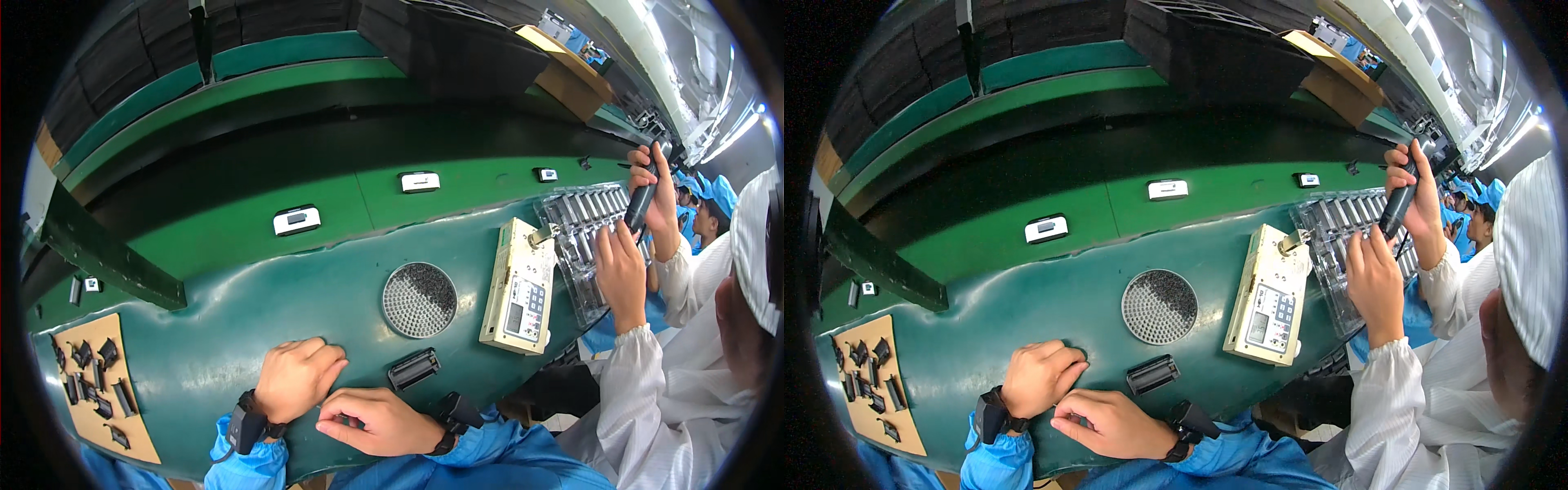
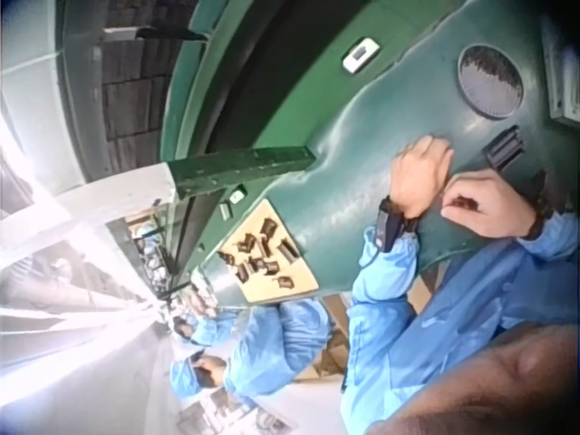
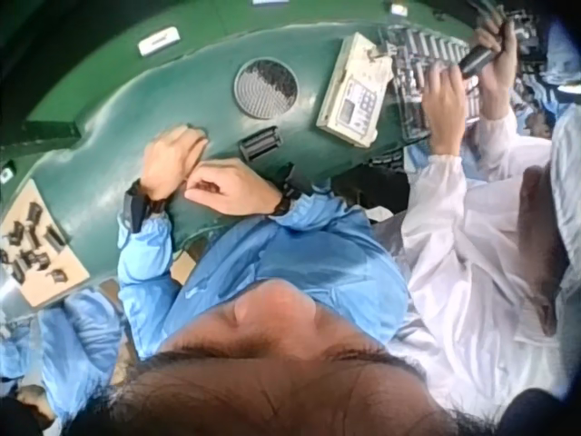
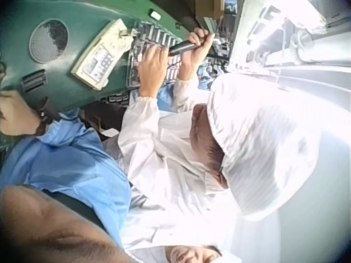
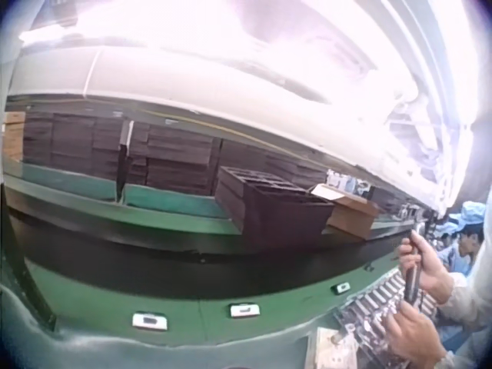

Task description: Assembling plastic electronic housings using an electric screwdriver and testing them with a handheld meter on a factory line.

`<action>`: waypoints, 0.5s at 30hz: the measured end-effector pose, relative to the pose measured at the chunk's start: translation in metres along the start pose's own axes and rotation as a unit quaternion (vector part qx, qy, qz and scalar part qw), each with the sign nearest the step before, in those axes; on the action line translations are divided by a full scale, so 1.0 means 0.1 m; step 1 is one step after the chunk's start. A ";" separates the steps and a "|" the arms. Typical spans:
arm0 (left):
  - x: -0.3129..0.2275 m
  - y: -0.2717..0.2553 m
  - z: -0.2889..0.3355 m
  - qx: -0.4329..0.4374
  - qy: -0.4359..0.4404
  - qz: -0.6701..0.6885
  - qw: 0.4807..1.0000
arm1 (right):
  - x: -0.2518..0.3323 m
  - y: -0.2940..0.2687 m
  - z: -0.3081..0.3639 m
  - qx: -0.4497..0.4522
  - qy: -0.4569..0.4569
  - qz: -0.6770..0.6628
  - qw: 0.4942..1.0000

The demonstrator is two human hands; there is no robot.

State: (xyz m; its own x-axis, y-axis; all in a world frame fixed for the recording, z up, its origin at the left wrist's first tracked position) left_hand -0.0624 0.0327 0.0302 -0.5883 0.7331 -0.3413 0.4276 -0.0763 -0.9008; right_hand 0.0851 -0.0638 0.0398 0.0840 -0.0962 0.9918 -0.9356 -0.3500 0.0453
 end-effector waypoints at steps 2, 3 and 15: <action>-0.02 -0.02 -0.01 0.007 0.000 0.000 1.000 | 0.03 0.00 0.01 -0.002 -0.003 0.004 1.000; -0.02 -0.03 -0.01 0.006 0.001 0.000 1.000 | 0.04 -0.01 0.01 -0.004 -0.005 0.006 1.000; -0.14 -0.07 -0.05 0.025 -0.014 0.007 1.000 | 0.10 -0.07 0.06 -0.002 -0.026 0.027 0.999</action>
State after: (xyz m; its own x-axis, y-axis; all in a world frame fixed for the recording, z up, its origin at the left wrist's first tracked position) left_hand -0.0532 0.0262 0.0428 -0.6014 0.7126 -0.3613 0.4013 -0.1216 -0.9079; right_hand 0.0946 -0.0684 0.0489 0.0521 -0.1635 0.9852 -0.9404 -0.3399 -0.0067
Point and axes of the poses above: each hand's wrist, its own z-axis away from the middle knuckle, its own y-axis out of the palm, x = y × z, the point moved 2 cm from there along -z, towards the middle knuckle, and after that the axes turned 12 degrees about -z, right-handed, at the moved point
